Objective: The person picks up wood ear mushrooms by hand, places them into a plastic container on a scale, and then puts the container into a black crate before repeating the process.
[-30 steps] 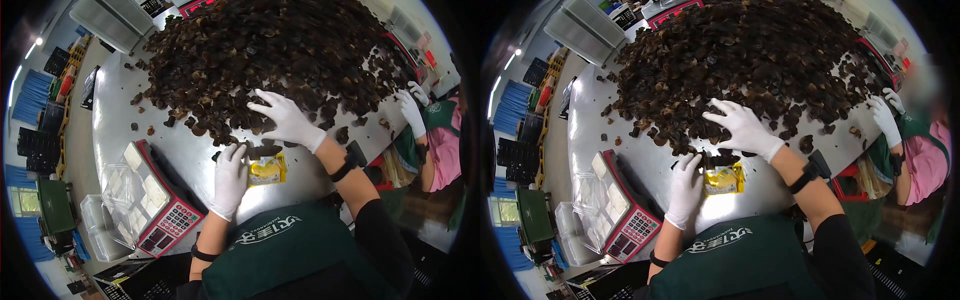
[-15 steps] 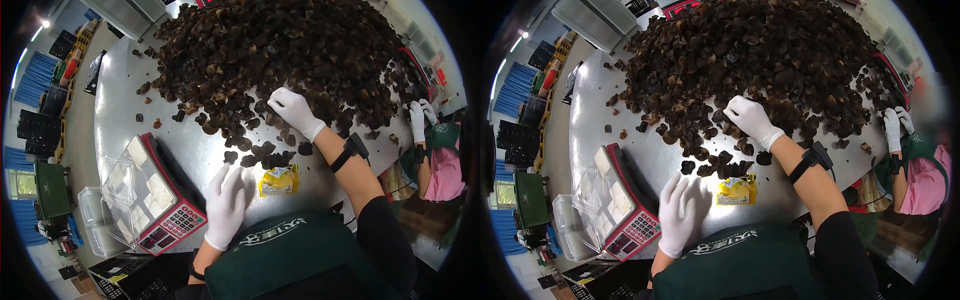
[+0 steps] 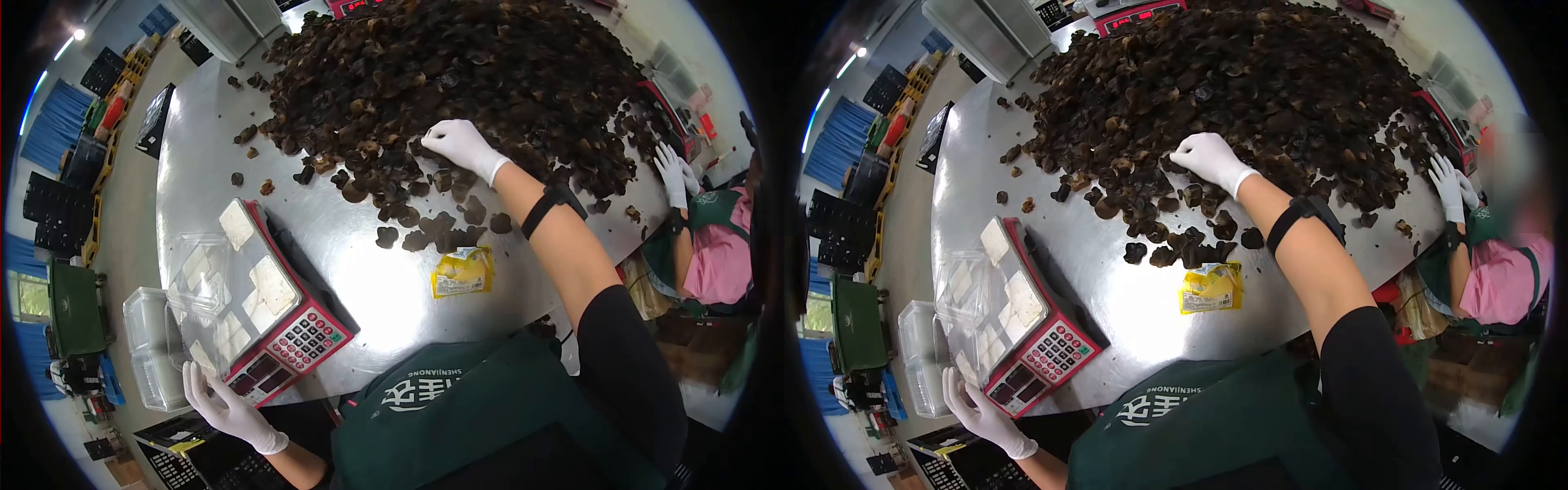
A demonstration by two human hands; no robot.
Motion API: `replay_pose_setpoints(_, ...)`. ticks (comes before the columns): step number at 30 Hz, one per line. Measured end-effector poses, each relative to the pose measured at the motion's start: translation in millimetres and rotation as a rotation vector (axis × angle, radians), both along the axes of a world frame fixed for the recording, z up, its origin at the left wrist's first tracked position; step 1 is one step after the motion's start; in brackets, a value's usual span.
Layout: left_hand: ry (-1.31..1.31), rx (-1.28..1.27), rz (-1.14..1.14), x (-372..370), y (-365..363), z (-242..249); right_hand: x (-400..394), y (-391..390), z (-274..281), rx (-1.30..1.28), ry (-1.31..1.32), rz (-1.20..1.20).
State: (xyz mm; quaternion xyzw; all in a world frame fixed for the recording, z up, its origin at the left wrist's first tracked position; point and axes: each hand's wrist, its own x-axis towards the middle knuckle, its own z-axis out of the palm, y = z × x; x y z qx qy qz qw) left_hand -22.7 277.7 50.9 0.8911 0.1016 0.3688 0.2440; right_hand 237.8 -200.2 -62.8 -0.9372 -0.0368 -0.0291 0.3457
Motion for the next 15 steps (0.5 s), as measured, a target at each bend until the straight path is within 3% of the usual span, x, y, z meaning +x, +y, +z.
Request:
replay_pose_setpoints(3, -0.029, -0.013, -0.034, 1.2, -3.8, -1.9, 0.0, -11.4, 17.0, 0.151, 0.172, -0.063)
replay_pose_setpoints(5, 0.003, 0.153, -0.133, 6.3, -27.2, 0.6, -1.4, -15.3, 13.4, 0.44, 0.168, -0.127)
replay_pose_setpoints(7, 0.031, 0.088, -0.369, 19.5, -63.8, -6.4, -12.4, -12.6, 26.1, 0.558, 0.182, -0.149)
replay_pose_setpoints(9, 0.116, 0.044, -0.657, 44.9, -115.5, -2.9, -25.6, -6.2, 45.7, 0.912, 0.301, -0.223)
replay_pose_setpoints(13, 0.112, 0.038, -0.96, 115.1, -206.5, -39.9, -52.9, 2.3, 83.2, 1.207, 0.504, -0.053)
replay_pose_setpoints(14, 0.163, 0.132, -0.923, 131.7, -227.7, -49.0, -52.8, 12.0, 83.9, 1.353, 0.462, -0.128)
replay_pose_setpoints(15, 0.244, 0.188, -0.924, 144.8, -245.5, -59.5, -56.3, 6.8, 87.1, 1.403, 0.508, -0.03)
